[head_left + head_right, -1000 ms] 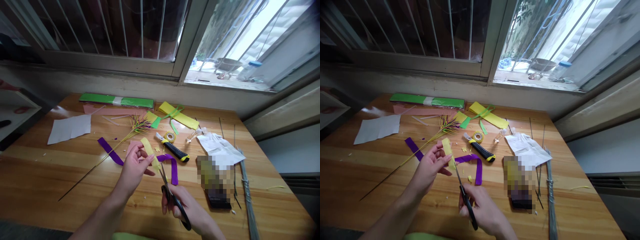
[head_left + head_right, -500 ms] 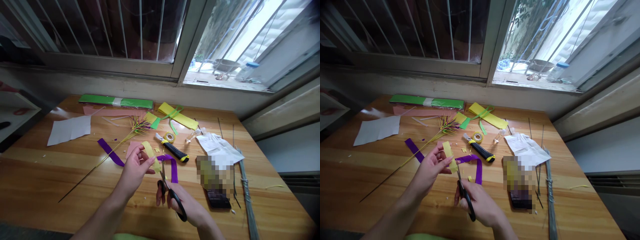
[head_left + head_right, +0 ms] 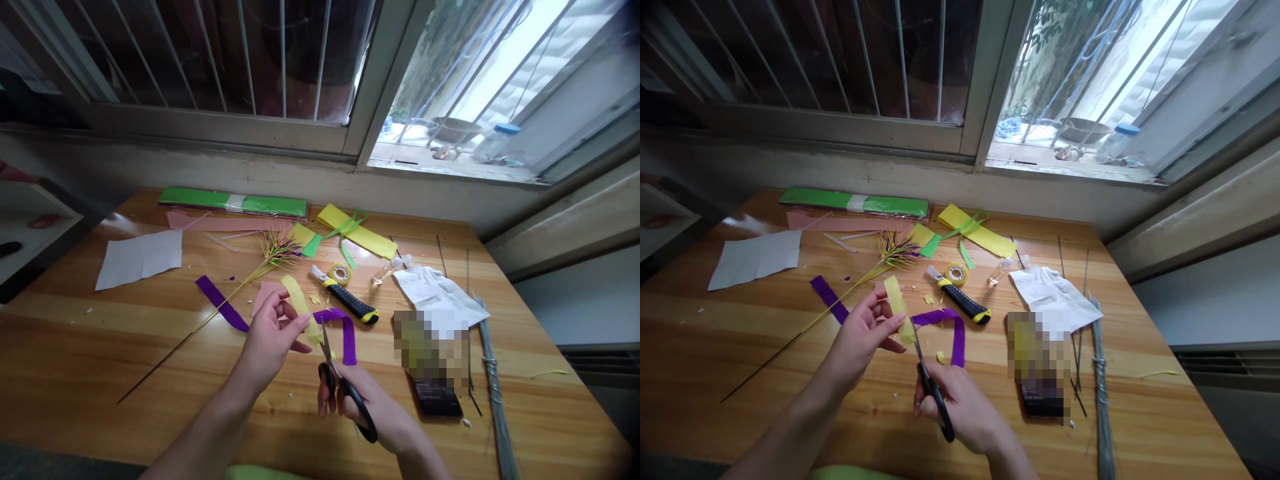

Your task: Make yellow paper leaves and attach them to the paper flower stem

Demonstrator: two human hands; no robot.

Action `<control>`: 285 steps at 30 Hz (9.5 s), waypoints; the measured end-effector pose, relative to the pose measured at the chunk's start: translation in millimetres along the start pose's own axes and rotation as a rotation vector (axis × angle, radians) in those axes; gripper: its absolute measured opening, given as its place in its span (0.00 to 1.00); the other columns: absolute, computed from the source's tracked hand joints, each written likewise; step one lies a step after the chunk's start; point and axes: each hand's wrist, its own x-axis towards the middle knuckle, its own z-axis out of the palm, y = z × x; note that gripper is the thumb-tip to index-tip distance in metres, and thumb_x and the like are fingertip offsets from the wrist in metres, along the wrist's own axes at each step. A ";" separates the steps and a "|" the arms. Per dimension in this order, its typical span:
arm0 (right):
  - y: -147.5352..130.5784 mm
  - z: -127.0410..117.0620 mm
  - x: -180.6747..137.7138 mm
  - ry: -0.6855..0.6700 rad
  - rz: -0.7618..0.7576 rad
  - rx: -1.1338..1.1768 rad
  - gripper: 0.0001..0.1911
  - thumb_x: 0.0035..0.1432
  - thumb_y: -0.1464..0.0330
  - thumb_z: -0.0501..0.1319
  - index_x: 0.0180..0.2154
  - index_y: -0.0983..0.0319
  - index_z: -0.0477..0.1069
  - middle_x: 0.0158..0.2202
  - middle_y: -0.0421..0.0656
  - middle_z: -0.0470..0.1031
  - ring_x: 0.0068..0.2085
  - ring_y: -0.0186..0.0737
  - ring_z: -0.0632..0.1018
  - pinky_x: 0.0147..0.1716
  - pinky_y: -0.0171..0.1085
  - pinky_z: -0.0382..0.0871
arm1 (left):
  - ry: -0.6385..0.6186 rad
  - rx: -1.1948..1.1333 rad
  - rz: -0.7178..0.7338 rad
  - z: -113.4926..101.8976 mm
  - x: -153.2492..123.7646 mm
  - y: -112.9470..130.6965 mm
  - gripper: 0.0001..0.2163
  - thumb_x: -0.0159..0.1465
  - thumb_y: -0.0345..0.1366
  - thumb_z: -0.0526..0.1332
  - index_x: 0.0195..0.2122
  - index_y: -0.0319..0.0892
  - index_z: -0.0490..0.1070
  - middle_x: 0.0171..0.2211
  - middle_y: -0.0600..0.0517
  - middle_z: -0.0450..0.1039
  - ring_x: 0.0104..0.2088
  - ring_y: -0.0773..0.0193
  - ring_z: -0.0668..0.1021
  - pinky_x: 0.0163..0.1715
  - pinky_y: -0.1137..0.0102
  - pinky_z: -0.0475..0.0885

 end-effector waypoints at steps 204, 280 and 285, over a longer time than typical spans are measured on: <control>8.4 12.5 3.9 0.169 0.114 0.220 0.24 0.51 0.48 0.56 0.20 0.61 0.58 0.13 0.39 0.69 0.14 0.31 0.66 0.15 0.30 0.60 | -0.104 -0.037 0.062 3.2 -13.6 -4.7 0.26 0.56 0.37 0.62 0.53 0.47 0.53 0.28 0.58 0.58 0.31 0.62 0.76 0.18 0.72 0.75; -0.5 10.6 1.6 0.122 0.080 0.246 0.28 0.48 0.43 0.55 0.27 0.64 0.64 0.18 0.42 0.71 0.22 0.37 0.73 0.22 0.32 0.63 | -0.020 0.011 0.139 10.7 -15.3 -14.3 0.20 0.56 0.37 0.62 0.49 0.45 0.59 0.29 0.56 0.58 0.30 0.67 0.68 0.19 0.77 0.71; -6.3 9.1 0.7 0.108 0.064 0.261 0.30 0.47 0.42 0.55 0.30 0.65 0.67 0.22 0.43 0.72 0.25 0.39 0.74 0.27 0.36 0.67 | -0.016 -0.007 0.132 10.9 -15.3 -14.8 0.21 0.55 0.38 0.62 0.49 0.46 0.60 0.28 0.56 0.59 0.28 0.68 0.69 0.18 0.77 0.71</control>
